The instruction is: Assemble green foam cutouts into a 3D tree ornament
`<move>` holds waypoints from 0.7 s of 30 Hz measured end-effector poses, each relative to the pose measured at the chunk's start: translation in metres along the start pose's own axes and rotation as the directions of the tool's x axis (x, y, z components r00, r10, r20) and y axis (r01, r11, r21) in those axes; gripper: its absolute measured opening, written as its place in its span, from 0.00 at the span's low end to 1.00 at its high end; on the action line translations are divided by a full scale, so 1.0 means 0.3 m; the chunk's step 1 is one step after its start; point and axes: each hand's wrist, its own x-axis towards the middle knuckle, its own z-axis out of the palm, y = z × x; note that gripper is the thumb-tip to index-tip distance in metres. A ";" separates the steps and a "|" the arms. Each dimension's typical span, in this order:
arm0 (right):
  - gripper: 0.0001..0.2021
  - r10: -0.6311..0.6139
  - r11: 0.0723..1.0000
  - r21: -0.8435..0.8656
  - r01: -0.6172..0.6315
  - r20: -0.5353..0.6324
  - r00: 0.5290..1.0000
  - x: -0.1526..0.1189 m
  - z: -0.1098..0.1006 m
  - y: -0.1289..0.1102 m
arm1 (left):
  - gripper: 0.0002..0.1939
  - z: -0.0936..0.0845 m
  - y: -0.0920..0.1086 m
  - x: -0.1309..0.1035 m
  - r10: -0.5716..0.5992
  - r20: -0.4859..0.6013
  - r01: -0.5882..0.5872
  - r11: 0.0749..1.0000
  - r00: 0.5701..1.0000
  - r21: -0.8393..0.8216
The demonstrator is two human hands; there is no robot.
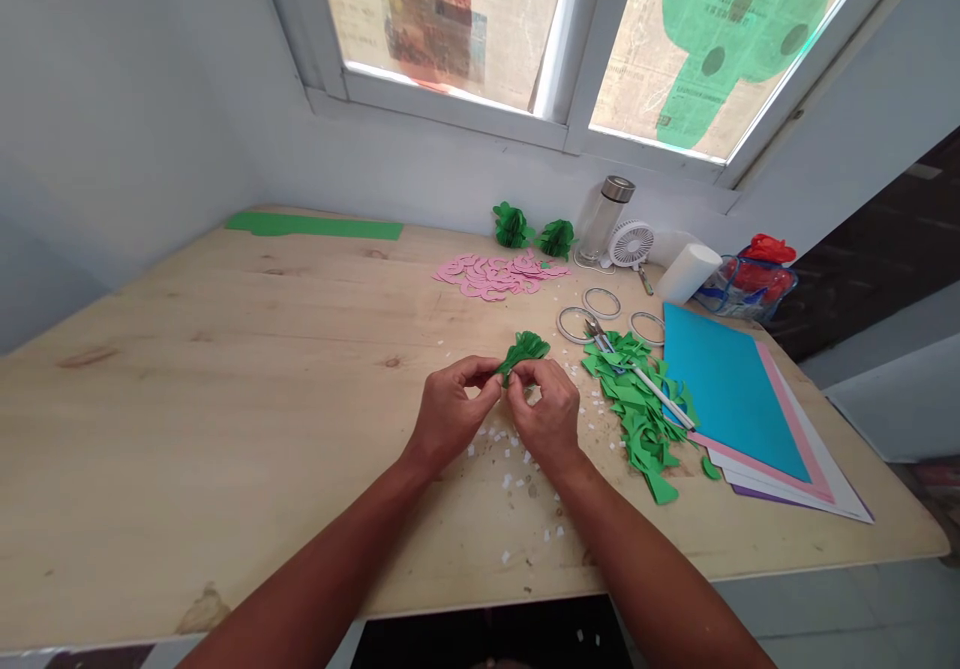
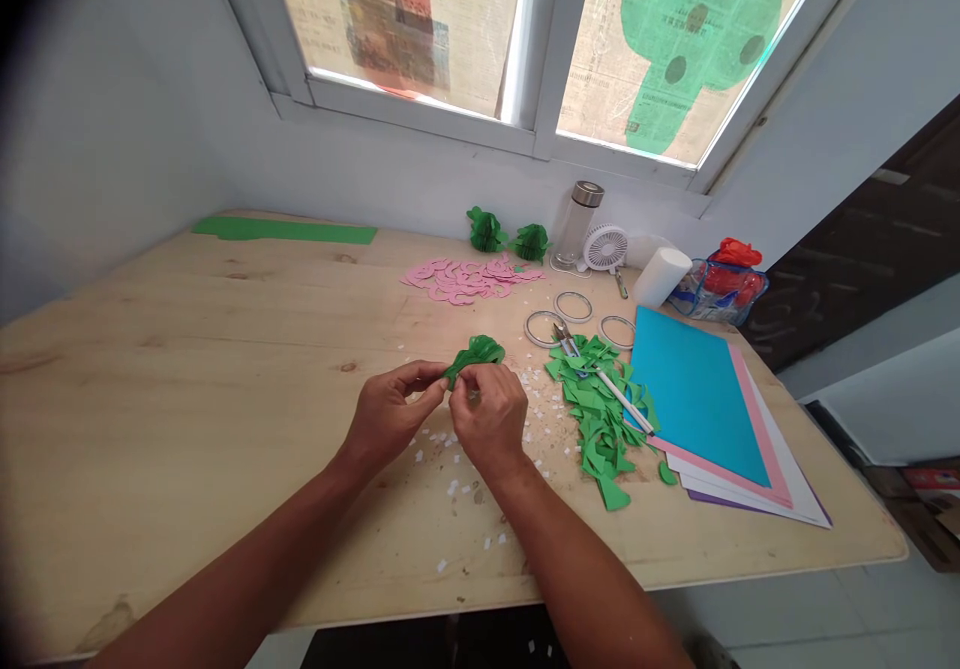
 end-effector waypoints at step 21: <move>0.09 0.495 0.799 0.400 -0.449 -0.014 0.869 0.059 -0.040 0.102 | 0.06 -0.114 0.006 0.070 -0.375 0.086 0.351 0.730 0.923 -0.587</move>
